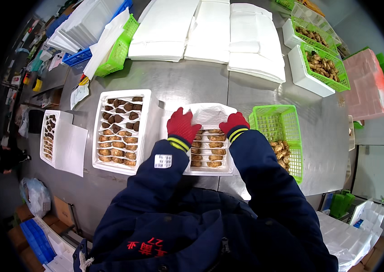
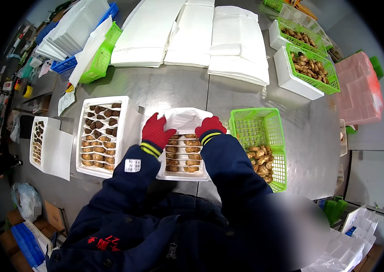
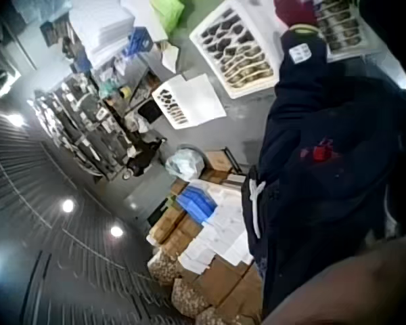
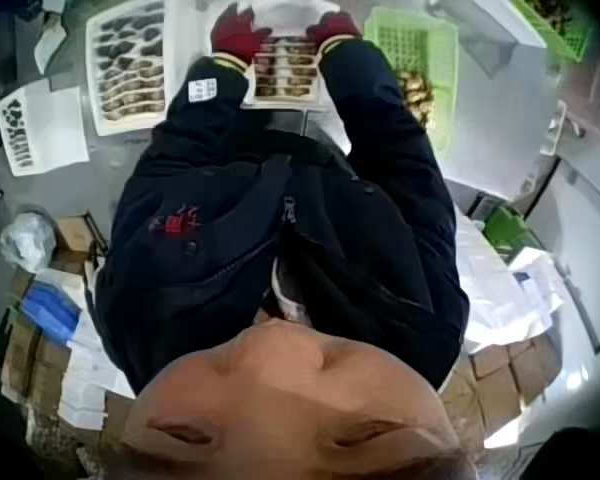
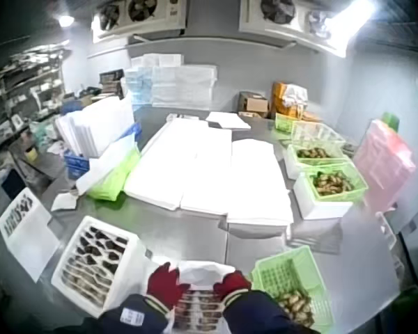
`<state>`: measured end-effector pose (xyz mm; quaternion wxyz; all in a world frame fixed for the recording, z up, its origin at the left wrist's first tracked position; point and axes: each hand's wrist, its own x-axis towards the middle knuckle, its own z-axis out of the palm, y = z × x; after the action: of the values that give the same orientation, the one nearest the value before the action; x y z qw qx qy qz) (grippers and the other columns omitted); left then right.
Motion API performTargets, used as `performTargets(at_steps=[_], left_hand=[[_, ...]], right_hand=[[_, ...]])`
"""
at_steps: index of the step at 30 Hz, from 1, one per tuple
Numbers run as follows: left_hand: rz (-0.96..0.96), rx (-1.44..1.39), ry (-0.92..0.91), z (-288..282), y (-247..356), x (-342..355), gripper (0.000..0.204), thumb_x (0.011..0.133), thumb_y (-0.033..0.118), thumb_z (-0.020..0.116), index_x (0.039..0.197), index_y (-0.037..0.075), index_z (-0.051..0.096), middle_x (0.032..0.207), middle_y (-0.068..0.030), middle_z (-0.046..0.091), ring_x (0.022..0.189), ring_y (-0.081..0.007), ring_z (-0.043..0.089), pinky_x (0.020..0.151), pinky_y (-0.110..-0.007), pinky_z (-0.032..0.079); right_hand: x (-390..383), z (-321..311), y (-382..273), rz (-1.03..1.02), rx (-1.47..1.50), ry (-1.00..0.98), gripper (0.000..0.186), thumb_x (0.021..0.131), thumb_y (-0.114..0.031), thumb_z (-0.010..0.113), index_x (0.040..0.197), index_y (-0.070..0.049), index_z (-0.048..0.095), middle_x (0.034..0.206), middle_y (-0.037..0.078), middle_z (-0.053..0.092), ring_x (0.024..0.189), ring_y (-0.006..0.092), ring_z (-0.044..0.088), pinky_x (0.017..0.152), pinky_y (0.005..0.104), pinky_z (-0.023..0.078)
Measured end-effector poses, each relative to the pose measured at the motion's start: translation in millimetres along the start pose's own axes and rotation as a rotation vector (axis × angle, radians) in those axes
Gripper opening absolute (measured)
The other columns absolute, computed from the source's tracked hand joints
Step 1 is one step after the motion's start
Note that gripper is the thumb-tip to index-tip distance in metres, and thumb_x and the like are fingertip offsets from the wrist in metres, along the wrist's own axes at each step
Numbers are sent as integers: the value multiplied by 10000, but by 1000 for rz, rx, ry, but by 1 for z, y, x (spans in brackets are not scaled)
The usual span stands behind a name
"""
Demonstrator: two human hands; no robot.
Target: The person places a white foam tray on a metal table, lines it with paper, and arranges brown mushrooms from a green basket into the tray. The person then closes the tray with a lid and sets it aside, repeating the process with additional trays.
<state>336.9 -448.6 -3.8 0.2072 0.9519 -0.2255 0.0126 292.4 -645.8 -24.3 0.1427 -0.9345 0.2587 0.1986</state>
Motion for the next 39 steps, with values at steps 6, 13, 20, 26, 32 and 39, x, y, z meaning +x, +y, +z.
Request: performTargets(at_steps=[6, 13, 20, 26, 32, 39], left_hand=[[477, -124, 90, -7, 9, -22, 278, 764, 83, 537, 1033, 54, 605, 1010, -126, 629, 957, -278, 590, 927, -460, 401], [390, 366, -228, 20, 13, -20, 225, 749, 99, 533, 957, 54, 606, 933, -85, 606, 964, -251, 584, 1116, -458, 198], [356, 220, -139, 35, 16, -17, 157, 787, 101, 506, 857, 43, 633, 820, -114, 628, 871, -260, 611, 1116, -452, 202], [140, 182, -227, 94, 0, -17, 265, 852, 146, 453, 991, -13, 613, 997, -222, 612, 1005, -335, 567, 1056, -440, 290], [169, -379, 69, -71, -16, -51, 348, 903, 113, 434, 1214, -4, 536, 1167, -216, 570, 1112, -306, 541, 1016, -336, 373], [-1198, 209, 502, -337, -272, -292, 748, 851, 224, 508, 1470, 127, 98, 948, -200, 636, 790, -400, 617, 762, -479, 484]], right_hand=[[-1, 5, 0, 16, -47, 38, 553, 730, -491, 587, 1049, -42, 643, 1129, 207, 552, 1043, 333, 566, 865, 427, 476], [-24, -15, 23, -292, 57, 102, 431, 719, -404, 628, 1018, -95, 655, 1080, 184, 575, 1021, 362, 548, 856, 455, 460], [-59, -8, -12, -709, 20, 652, 149, 767, -125, 545, 888, -89, 625, 869, 88, 640, 838, 292, 612, 692, 416, 488], [-16, 53, -16, -676, -434, 467, 116, 770, -185, 547, 739, -99, 617, 730, 97, 618, 734, 263, 623, 625, 412, 491], [-28, 25, -9, -555, -467, 204, 289, 682, -265, 662, 929, -121, 623, 948, 116, 610, 900, 289, 600, 743, 423, 484], [-40, 34, -10, -629, -493, 253, 669, 736, -312, 671, 1342, -201, 410, 954, 109, 573, 902, 298, 571, 716, 441, 456]])
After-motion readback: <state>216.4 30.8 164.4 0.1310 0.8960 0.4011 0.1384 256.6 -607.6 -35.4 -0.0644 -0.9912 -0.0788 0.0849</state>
